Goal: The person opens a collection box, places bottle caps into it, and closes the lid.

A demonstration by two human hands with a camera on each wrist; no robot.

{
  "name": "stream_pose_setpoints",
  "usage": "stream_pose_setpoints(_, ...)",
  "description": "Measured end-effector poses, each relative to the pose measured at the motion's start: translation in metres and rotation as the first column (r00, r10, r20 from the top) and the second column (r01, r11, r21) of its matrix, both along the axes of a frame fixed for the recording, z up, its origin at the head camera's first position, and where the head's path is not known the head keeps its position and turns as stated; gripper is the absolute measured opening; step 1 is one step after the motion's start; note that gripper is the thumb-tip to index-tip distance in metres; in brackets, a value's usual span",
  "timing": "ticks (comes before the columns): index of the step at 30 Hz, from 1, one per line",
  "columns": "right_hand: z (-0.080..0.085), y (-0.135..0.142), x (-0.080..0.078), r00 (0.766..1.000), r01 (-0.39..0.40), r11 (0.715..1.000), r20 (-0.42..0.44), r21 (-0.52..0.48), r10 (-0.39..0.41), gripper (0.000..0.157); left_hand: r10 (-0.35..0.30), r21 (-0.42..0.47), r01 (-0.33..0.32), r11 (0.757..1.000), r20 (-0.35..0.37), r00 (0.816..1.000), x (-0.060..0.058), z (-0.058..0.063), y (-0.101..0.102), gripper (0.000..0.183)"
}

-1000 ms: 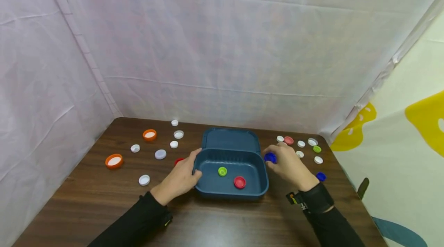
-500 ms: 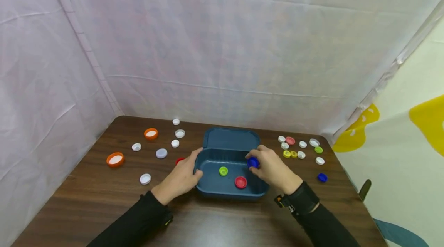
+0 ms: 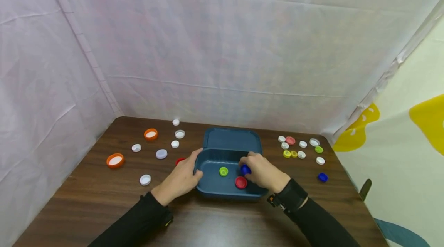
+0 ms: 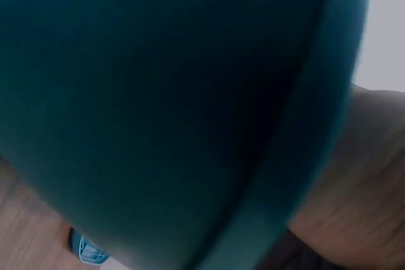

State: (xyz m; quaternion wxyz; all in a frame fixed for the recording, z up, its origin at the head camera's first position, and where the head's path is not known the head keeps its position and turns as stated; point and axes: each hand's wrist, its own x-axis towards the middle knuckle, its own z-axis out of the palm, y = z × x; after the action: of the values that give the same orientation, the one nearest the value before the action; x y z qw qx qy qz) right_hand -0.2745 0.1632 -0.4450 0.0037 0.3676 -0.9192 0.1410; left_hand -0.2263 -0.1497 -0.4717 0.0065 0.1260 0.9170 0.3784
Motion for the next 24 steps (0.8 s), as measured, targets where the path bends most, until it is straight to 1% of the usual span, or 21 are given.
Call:
stream_pose_setpoints(4, -0.0006, -0.0006, 0.0014, 0.999, 0.012, 1.0, 0.041, 0.009, -0.012, 0.03, -0.002, 0.003, 0.002, 1.0, -0.007, 1.0, 0.0003, -0.0005, -0.0004, 0.082)
stream_pose_setpoints(8, 0.0001, -0.0009, 0.0025, 0.999, 0.018, 1.0, 0.043, 0.013, -0.019, 0.03, 0.001, 0.008, -0.001, 1.0, -0.004, 1.0, -0.0002, -0.0008, -0.0007, 0.082)
stream_pose_setpoints(16, 0.0029, 0.0001, 0.001, 1.0, -0.001, 1.0, -0.025, -0.014, 0.001, 0.027, 0.001, 0.001, -0.001, 1.0, -0.004, 1.0, -0.0017, -0.0002, -0.001, 0.083)
stream_pose_setpoints(20, 0.0046, 0.0029, -0.0006, 0.998, 0.014, 0.999, -0.056, -0.033, -0.016, 0.026, 0.002, -0.008, -0.002, 1.0, -0.006, 1.0, -0.002, -0.001, -0.0007, 0.082)
stream_pose_setpoints(24, 0.0078, 0.006, -0.0022, 0.998, 0.04, 0.996, -0.049, -0.076, -0.044, 0.025, 0.001, -0.004, -0.001, 1.0, -0.007, 1.0, -0.001, -0.0011, -0.0007, 0.082)
